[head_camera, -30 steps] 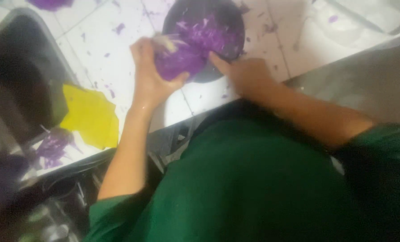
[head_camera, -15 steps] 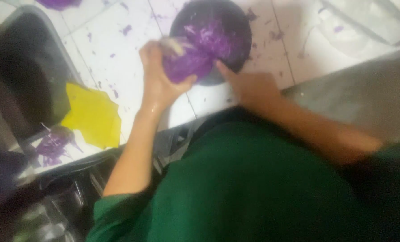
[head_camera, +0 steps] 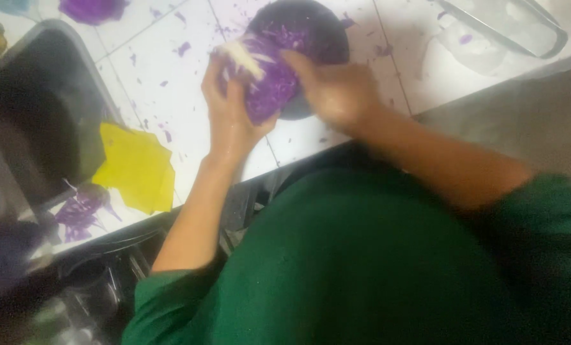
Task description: Washing and then finely chopping a head of red cabbage on a cutting board in a kitchen.
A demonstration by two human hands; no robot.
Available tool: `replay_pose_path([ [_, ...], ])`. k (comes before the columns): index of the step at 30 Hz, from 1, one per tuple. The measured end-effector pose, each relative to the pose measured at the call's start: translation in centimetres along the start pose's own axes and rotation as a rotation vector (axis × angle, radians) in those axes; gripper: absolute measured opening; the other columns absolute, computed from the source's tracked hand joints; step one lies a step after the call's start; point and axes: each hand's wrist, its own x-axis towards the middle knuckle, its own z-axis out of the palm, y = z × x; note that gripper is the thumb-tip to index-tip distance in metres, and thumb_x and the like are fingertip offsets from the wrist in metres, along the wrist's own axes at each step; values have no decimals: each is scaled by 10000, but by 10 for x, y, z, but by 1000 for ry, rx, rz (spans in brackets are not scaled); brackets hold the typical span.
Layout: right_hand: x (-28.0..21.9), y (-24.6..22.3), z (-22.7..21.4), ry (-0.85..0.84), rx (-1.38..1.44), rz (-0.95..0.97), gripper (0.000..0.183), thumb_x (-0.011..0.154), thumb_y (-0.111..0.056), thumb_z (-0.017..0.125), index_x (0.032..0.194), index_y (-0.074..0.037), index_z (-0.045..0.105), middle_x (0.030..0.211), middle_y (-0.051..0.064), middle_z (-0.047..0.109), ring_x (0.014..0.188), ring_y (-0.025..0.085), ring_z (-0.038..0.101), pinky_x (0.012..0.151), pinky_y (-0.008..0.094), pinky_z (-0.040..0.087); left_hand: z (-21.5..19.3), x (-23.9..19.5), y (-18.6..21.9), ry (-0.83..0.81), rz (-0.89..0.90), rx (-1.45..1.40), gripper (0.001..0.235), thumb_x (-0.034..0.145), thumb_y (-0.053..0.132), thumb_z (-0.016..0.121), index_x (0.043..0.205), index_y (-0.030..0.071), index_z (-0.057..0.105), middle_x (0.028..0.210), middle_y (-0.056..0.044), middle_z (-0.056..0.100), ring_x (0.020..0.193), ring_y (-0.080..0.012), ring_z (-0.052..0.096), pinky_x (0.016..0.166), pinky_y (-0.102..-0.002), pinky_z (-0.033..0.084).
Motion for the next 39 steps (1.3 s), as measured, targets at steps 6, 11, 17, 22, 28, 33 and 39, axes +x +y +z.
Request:
replay_pose_path([
  [6,-17,-5,-1,-222,-298,4,520,1034,-192,552,1537,-84,474,640,43,635,450,152,574,452,319,477,-6,7,20,-90,-106,29,857,741,109,977,1410,145,443,1575,-259,173,1501,-474,260,1189,-484,443],
  [11,-10,-6,-30,-376,-181,127,450,1130,-198,431,1571,-113,415,681,50,639,504,150,580,448,327,479,0,2,8,-61,-82,64,853,742,128,985,1399,147,441,1567,-241,187,1493,-462,255,1210,-499,451],
  [17,27,-20,-13,-425,113,383,444,1127,-253,425,1554,-138,383,697,78,630,485,149,550,438,286,471,-8,3,24,-93,-64,151,858,742,157,1003,1409,126,463,1593,-223,180,1521,-462,207,1254,-539,410],
  [22,-9,-28,-39,-718,-277,300,606,1027,-285,456,1604,-183,300,737,72,655,493,169,574,419,321,493,-7,5,24,-86,-116,87,853,752,154,1000,1417,142,467,1600,-219,163,1531,-455,204,1253,-502,403],
  [28,8,-18,-10,-296,185,468,491,1083,-238,439,1566,-163,393,785,39,661,522,111,559,458,274,475,1,-10,20,-76,-18,147,939,720,170,1036,1436,174,428,1605,-193,189,1534,-437,216,1289,-537,358],
  [33,-34,-32,-34,-688,-282,209,838,890,-458,558,1625,-135,317,732,60,664,547,146,553,446,320,485,7,-7,13,-23,4,165,964,725,223,1060,1444,192,419,1604,-194,196,1536,-451,207,1307,-571,323],
  [39,-57,-12,-15,-230,-10,225,396,1112,-177,492,1492,-68,504,820,72,657,485,117,528,404,269,452,9,-5,-14,-37,178,239,999,756,196,1040,1516,240,393,1634,-120,192,1559,-402,160,1329,-545,321],
])
